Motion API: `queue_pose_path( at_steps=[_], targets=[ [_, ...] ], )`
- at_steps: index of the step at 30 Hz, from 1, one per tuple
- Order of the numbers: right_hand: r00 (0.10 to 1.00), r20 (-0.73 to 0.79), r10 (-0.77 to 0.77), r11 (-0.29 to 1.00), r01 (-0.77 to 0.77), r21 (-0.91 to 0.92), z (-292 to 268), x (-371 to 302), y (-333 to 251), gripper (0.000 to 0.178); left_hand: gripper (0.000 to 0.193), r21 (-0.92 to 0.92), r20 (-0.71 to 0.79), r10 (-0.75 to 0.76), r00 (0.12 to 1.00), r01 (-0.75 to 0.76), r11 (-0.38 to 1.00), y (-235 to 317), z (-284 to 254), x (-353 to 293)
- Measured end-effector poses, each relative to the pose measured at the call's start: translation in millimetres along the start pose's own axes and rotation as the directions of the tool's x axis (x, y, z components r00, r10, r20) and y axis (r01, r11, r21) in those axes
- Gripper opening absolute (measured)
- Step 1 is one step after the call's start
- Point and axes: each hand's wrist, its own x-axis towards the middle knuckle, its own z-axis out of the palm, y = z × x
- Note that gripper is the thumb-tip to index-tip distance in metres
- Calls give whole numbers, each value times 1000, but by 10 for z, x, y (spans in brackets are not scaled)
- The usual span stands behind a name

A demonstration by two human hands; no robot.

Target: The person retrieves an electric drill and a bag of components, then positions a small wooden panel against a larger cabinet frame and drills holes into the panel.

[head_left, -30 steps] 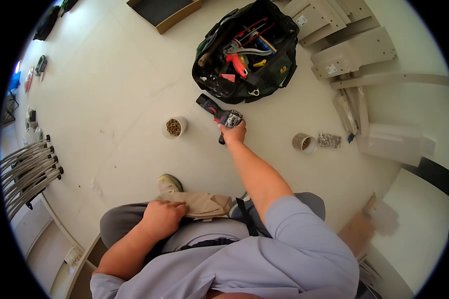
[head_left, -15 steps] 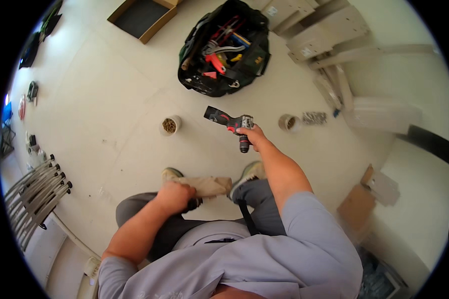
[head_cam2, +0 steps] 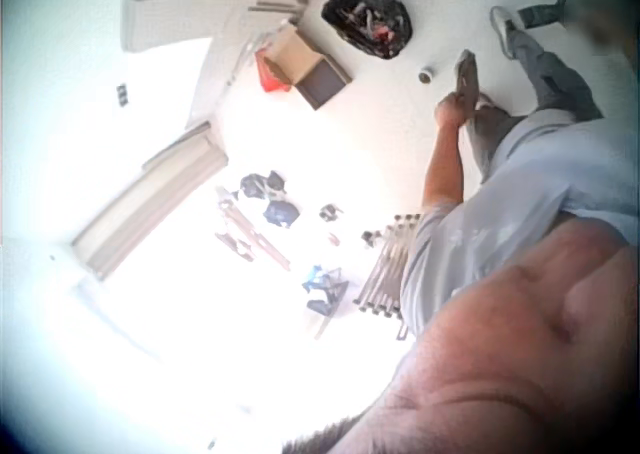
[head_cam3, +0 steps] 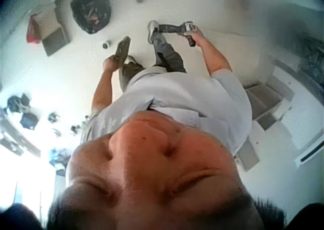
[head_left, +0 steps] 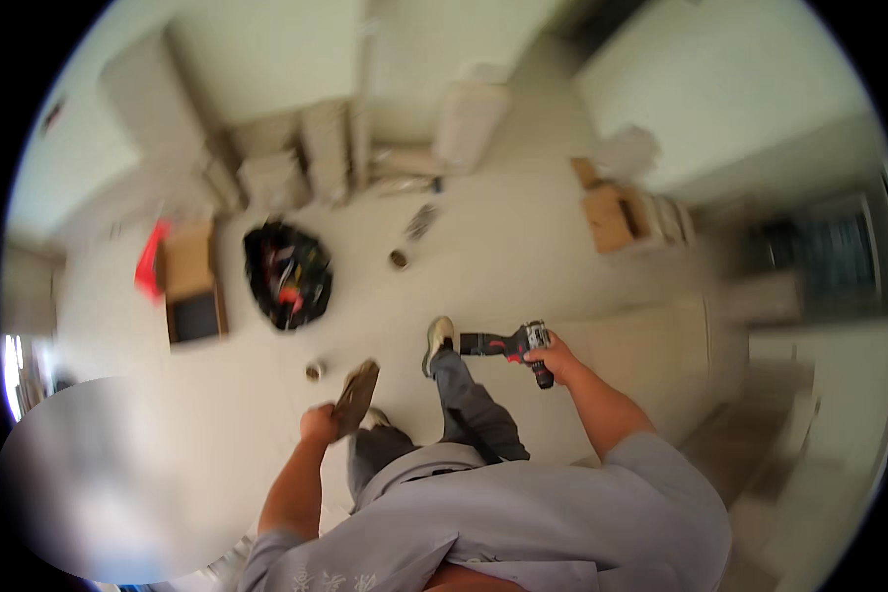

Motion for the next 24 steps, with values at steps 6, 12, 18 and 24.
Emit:
queue_pose_path(
  at_steps=[6, 12, 18, 24],
  targets=[
    [829, -543, 133, 849, 188, 495, -721, -1651, 1569, 64, 35, 444, 198, 75, 977, -158, 882, 221, -281, 297],
    [721, -630, 288, 485, 458, 745, -1217, -2864, 2990, 49, 39, 592, 288, 125, 950, -279, 757, 897, -145, 294],
    [496, -756, 427, 403, 644, 650, -1723, -2735, 3858, 48, 41, 456, 372, 330, 867, -481, 749, 2919, 331, 1257],
    [376, -803, 463, 503, 634, 587, -2729, -3161, 4309, 69, 44, 216, 470, 562, 681, -706, 674, 4712, 1259, 1203]
  ],
)
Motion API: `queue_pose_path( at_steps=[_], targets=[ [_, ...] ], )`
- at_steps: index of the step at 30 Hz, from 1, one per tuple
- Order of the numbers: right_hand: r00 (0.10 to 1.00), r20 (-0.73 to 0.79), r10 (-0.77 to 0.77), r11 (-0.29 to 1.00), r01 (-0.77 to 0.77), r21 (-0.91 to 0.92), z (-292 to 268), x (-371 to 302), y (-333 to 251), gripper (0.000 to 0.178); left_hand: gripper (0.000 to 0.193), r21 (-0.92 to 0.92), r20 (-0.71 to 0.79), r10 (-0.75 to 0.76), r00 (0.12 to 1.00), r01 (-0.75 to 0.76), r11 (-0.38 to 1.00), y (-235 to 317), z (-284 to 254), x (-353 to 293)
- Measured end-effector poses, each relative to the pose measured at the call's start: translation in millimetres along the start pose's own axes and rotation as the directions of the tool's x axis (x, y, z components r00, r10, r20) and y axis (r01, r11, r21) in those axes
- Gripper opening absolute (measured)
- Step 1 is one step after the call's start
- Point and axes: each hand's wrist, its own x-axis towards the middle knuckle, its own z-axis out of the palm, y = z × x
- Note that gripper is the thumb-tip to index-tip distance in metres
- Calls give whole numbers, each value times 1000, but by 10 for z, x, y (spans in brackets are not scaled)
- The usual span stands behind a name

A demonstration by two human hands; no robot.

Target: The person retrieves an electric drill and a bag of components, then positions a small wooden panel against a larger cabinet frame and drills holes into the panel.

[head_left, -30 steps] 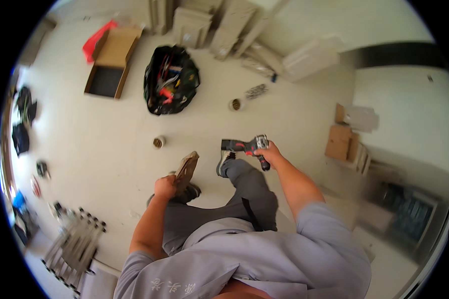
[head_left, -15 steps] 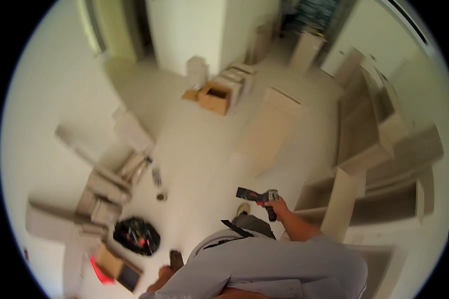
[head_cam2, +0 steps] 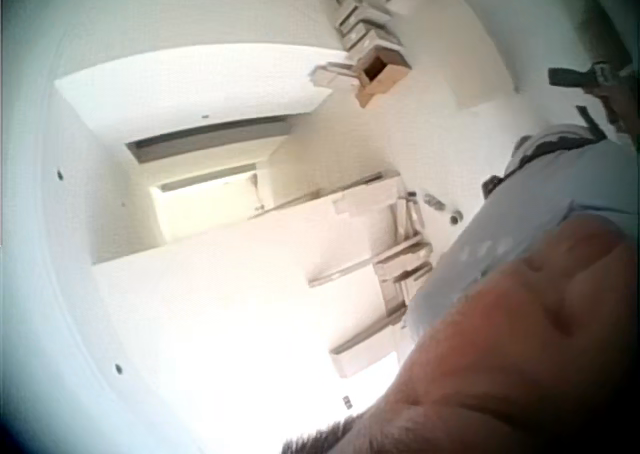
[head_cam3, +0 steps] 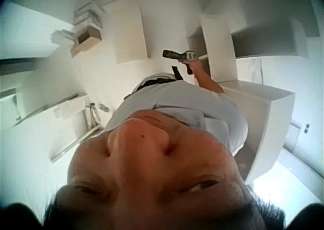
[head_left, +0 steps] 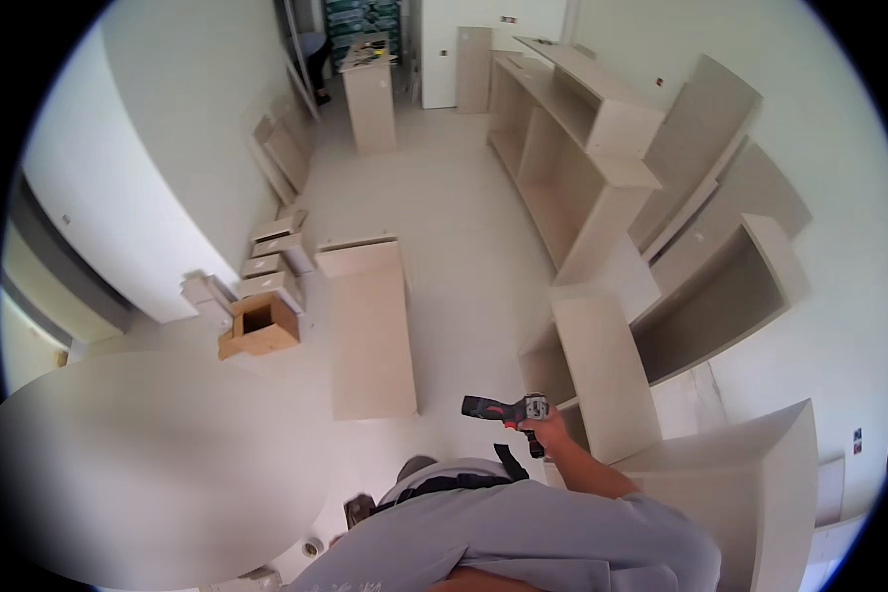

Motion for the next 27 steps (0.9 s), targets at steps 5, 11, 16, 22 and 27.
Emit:
queue_pose_path(
  at_steps=[5, 11, 16, 22, 27],
  targets=[
    [998, -67, 14, 1000, -13, 15, 152, 519, -16, 71, 43, 159, -148, 209, 967, -185, 970, 1568, -530, 1416],
    [975, -222, 15, 994, -38, -100, -218, 1570, -495, 60, 35, 300, -94, 285, 954, -246, 922, 3652, -893, 1931],
    [950, -300, 81, 993, -103, -59, -407, 2065, -1355, 55, 32, 433, 71, 415, 907, -403, 806, 5305, -1202, 2518],
    [874, -461, 153, 986, -102, 133, -736, 3394, -1394, 59, 28, 402, 182, 643, 744, -653, 642, 7390, -1540, 3478],
    [806, -548, 223, 879, 77, 471, -345, 4206, -2239, 37, 34, 462, 181, 708, 682, -695, 551, 8758, -1736, 4399]
  ],
)
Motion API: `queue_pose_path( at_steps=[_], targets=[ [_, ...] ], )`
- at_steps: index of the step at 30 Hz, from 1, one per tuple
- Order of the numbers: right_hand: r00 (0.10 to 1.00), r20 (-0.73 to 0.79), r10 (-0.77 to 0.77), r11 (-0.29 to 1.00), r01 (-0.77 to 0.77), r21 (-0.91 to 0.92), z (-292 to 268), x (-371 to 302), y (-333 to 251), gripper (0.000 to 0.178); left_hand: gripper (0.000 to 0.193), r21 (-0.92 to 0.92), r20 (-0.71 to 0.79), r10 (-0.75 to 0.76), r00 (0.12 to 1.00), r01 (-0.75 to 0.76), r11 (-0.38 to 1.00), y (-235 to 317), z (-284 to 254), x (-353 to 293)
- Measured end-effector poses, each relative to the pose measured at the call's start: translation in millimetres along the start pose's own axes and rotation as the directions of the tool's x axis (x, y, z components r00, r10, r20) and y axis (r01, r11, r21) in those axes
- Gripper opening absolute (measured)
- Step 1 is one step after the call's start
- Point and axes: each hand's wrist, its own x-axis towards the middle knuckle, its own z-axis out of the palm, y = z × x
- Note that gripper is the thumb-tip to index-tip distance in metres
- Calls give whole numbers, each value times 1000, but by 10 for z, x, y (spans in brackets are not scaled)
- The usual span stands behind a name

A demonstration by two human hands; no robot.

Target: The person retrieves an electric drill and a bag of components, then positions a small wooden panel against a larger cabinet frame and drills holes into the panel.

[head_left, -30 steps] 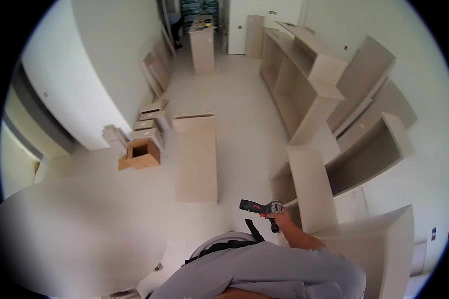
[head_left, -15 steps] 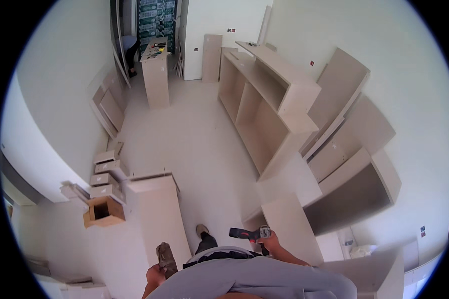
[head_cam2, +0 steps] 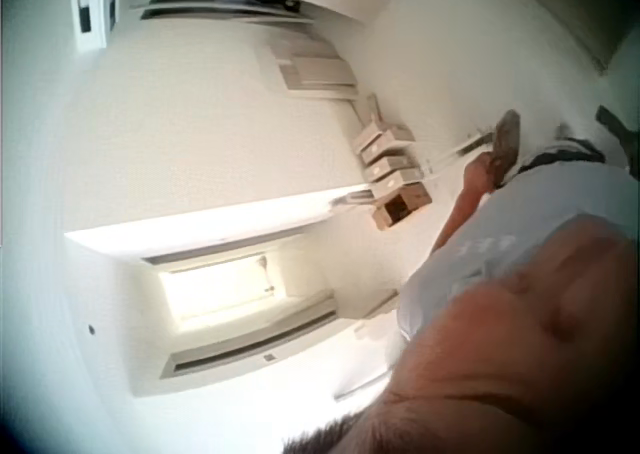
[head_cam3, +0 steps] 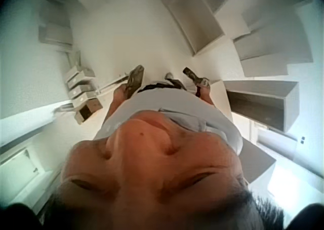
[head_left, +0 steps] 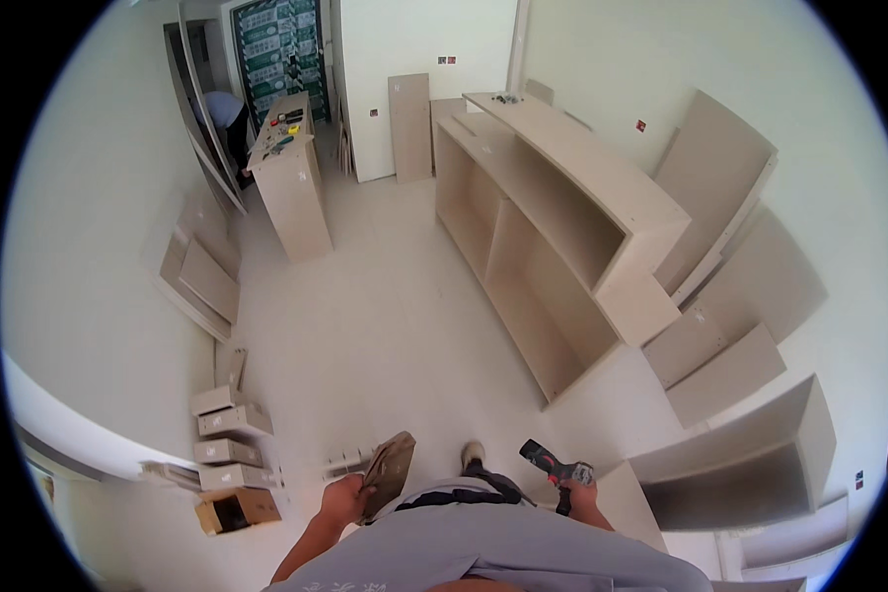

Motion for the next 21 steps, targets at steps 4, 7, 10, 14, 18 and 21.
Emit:
queue_pose_path(
  at_steps=[4, 7, 10, 14, 18, 21],
  targets=[
    [990, 134, 33, 999, -30, -21, 978, 615, -389, 41, 33, 13, -44, -82, 996, 82, 997, -236, -166, 949],
    [972, 227, -65, 994, 84, -75, 1719, 1445, -721, 42, 33, -131, -11, -218, 976, 214, 968, -226, -385, 1615],
    [963, 266, -51, 997, 63, -37, 2689, 1992, -1099, 47, 34, 4, -5, -336, 942, 336, 942, -117, -801, 2125],
    [911, 410, -54, 990, 102, -98, 3925, 2769, -1901, 59, 33, 28, -49, -434, 900, 436, 900, -31, -1233, 2886],
    [889, 443, -117, 986, 158, -58, 5104, 3071, -2836, 65, 32, -102, -144, -450, 881, 440, 892, -489, -1154, 3590],
    [882, 405, -240, 967, 253, 23, 5715, 3648, -3277, 67, 32, -24, -65, -499, 864, 498, 867, -654, -1432, 4508]
  ],
)
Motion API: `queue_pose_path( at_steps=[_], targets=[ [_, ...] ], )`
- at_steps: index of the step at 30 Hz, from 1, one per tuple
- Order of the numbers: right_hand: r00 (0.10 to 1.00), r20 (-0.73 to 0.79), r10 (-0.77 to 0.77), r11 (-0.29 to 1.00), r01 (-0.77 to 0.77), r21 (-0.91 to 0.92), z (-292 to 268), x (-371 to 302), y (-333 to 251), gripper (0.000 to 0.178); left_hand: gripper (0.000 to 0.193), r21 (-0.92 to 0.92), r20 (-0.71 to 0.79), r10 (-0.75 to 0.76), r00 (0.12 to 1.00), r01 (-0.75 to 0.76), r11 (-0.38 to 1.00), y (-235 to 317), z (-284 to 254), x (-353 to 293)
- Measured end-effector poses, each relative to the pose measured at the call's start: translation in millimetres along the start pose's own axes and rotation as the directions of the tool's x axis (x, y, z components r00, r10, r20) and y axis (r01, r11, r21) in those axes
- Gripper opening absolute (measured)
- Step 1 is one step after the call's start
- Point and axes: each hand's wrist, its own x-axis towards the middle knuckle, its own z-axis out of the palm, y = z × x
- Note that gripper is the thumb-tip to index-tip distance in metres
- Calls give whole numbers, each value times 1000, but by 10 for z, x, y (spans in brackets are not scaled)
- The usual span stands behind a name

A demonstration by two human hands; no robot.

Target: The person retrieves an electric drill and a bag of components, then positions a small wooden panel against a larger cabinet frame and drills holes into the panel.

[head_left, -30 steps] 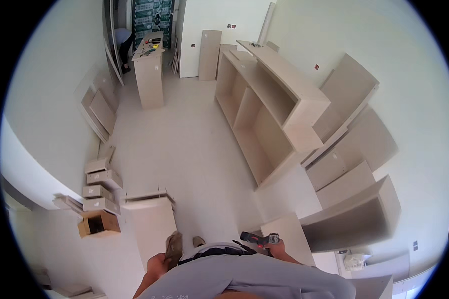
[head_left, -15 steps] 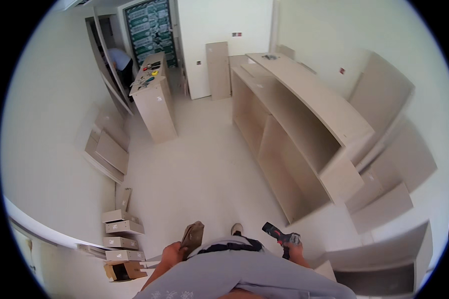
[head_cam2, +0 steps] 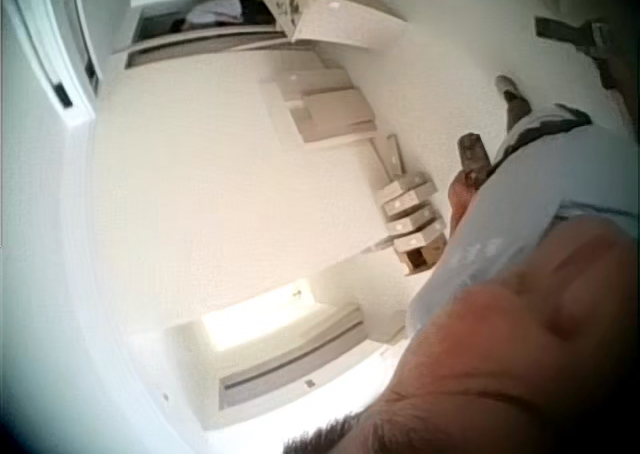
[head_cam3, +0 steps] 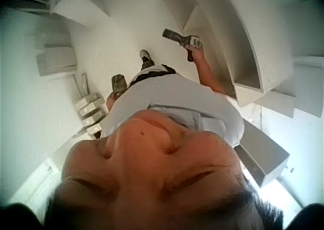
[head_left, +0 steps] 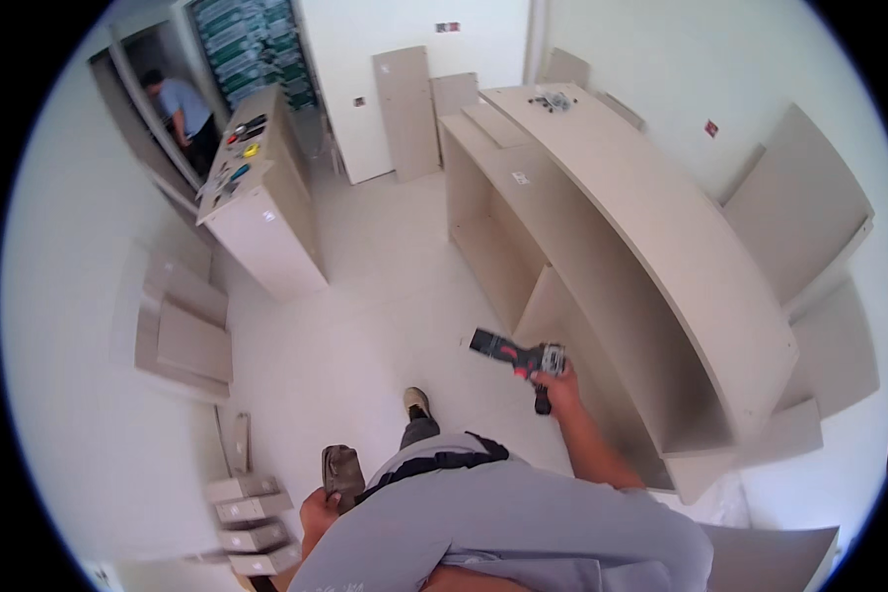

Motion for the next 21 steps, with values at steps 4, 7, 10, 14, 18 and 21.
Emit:
queue_pose_path(
  at_steps=[4, 7, 10, 14, 18, 21],
  targets=[
    [955, -279, -105, 994, 89, -67, 463, 696, -646, 64, 32, 109, 29, 157, 987, -159, 981, 427, -469, 1356],
    [870, -453, -195, 978, 138, -157, 352, 1227, -1036, 62, 32, 180, 85, 338, 937, -348, 920, 1347, -834, 2332],
    [813, -562, -155, 987, 153, -51, 229, 1568, -1273, 63, 27, 209, 190, 508, 840, -540, 815, 2124, -1146, 3443],
    [704, -709, -46, 990, 128, 63, 31, 2014, -1361, 64, 29, 249, 257, 673, 694, -720, 647, 3739, -1653, 4454],
    [660, -749, -63, 990, 135, 36, -310, 2354, -1216, 62, 29, 73, 243, 756, 608, -788, 611, 5017, -1647, 5432],
    [596, -800, -74, 991, 133, 7, -566, 2525, -1352, 62, 27, -180, 230, 766, 600, -747, 640, 6035, -1547, 5901]
  ],
)
